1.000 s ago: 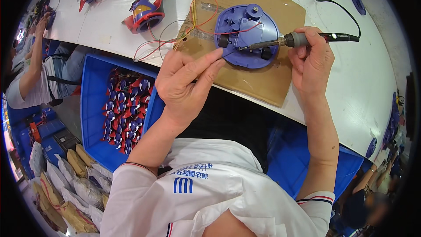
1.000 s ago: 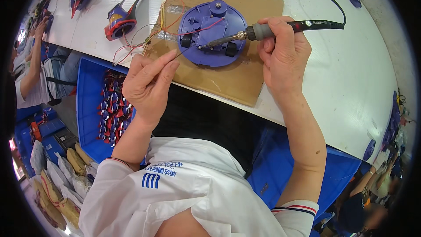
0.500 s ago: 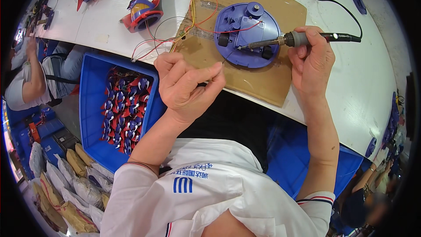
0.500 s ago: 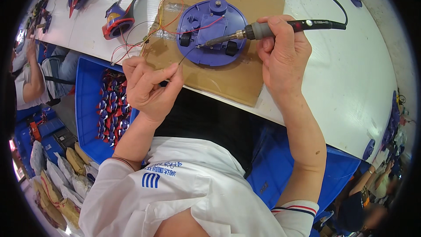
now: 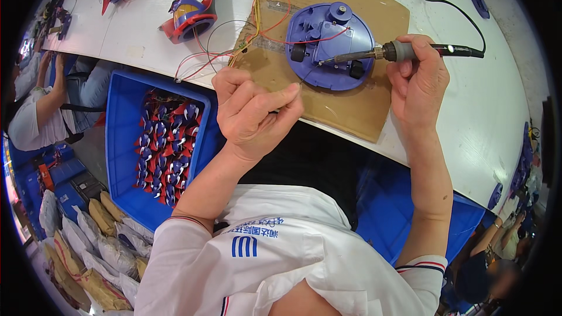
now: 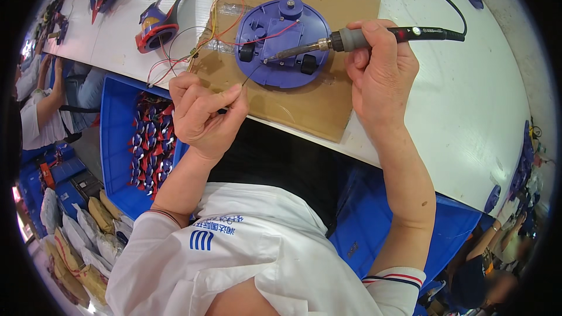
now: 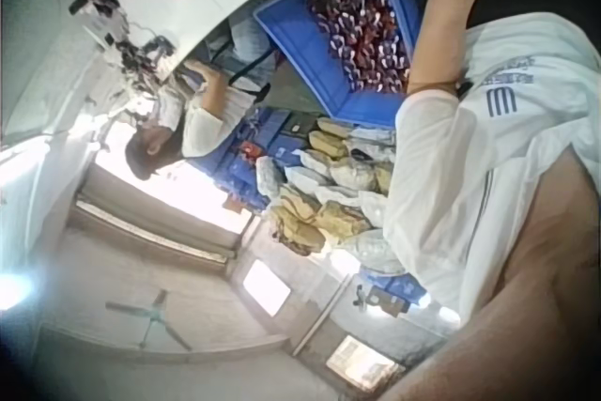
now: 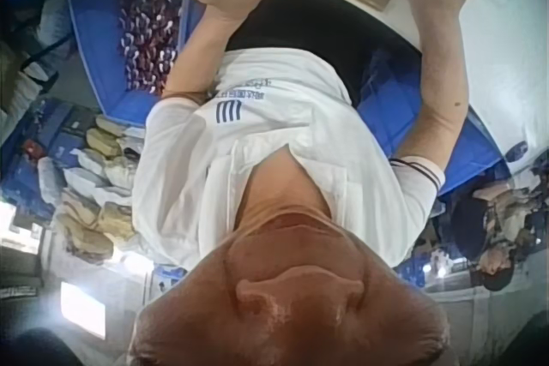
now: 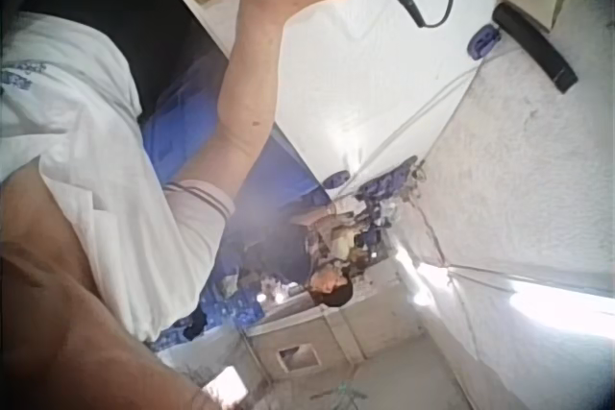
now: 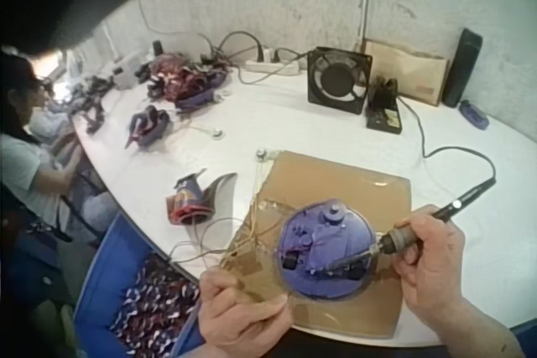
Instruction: Soldering wires and components onto circular circuit boards at a workbench.
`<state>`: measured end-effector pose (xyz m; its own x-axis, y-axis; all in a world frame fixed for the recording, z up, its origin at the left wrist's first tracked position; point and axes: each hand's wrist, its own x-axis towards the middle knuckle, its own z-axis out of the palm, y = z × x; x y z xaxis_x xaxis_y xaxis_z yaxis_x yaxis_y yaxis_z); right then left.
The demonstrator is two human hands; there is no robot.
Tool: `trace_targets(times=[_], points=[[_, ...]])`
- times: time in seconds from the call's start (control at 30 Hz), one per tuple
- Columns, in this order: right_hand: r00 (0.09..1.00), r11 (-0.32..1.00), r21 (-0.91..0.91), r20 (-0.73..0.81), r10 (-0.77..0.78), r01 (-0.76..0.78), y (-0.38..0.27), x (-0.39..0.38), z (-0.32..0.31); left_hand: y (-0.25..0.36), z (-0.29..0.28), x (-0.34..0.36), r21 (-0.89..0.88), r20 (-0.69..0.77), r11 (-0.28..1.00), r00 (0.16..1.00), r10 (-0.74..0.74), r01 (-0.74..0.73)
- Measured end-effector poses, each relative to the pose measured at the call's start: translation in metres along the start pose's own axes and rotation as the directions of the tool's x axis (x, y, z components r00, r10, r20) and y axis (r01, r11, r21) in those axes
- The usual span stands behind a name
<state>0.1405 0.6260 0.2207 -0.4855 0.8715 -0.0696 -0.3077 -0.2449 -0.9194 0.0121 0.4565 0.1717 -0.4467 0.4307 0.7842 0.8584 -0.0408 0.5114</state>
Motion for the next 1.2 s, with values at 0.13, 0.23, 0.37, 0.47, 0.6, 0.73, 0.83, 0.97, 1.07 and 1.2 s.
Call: trace_targets(times=[0.13, 0.23, 0.37, 0.47, 0.6, 0.73, 0.83, 0.97, 1.07, 1.2], points=[[1.0, 1.0, 0.003, -0.004, 0.006, -0.006, 0.0008, 0.0007, -0.0005, -0.0014, 0.0017, -0.0005, -0.017, -0.017, 1.0, 1.0, -0.003, 0.003], [1.0, 1.0, -0.004, -0.011, 0.007, -0.007, 0.0018, 0.0012, -0.0006, -0.0022, 0.0015, -0.0005, -0.021, -0.009, 1.0, 1.0, 0.0, 0.0], [1.0, 1.0, 0.014, -0.008, 0.008, -0.008, 0.0016, 0.0023, -0.0021, -0.0034, 0.0014, -0.001, -0.024, -0.004, 1.0, 1.0, 0.001, -0.001], [1.0, 0.999, 0.036, -0.002, 0.008, -0.008, 0.0014, 0.0026, -0.0025, -0.0036, 0.0012, -0.0013, -0.025, -0.001, 1.0, 1.0, 0.002, -0.002], [1.0, 1.0, 0.015, -0.01, 0.001, -0.001, -0.0009, 0.0011, -0.0013, -0.0004, -0.0001, -0.0001, -0.013, 0.011, 1.0, 1.0, 0.006, -0.006], [1.0, 1.0, -0.002, -0.014, 0.003, -0.003, -0.0015, 0.003, -0.003, -0.0023, 0.0003, -0.0004, -0.029, 0.012, 1.0, 1.0, 0.006, -0.006], [1.0, 1.0, -0.006, -0.016, 0.003, -0.003, -0.0021, 0.0033, -0.0035, -0.0024, 0.0001, -0.0002, -0.037, 0.015, 0.999, 1.0, 0.006, -0.006], [1.0, 1.0, -0.003, -0.018, 0.005, -0.005, -0.0026, 0.0035, -0.0045, -0.0021, -0.0005, 0.0003, -0.044, 0.021, 0.999, 1.0, 0.003, -0.002], [1.0, 1.0, 0.023, -0.024, -0.011, 0.011, -0.0032, 0.0059, -0.0085, -0.0017, -0.0014, 0.0, -0.043, 0.039, 0.999, 0.999, 0.004, -0.003], [0.999, 0.998, 0.055, -0.038, -0.009, 0.012, -0.0067, 0.0088, -0.0099, 0.0, -0.0062, 0.0008, -0.033, 0.069, 0.999, 0.998, 0.013, -0.01]])
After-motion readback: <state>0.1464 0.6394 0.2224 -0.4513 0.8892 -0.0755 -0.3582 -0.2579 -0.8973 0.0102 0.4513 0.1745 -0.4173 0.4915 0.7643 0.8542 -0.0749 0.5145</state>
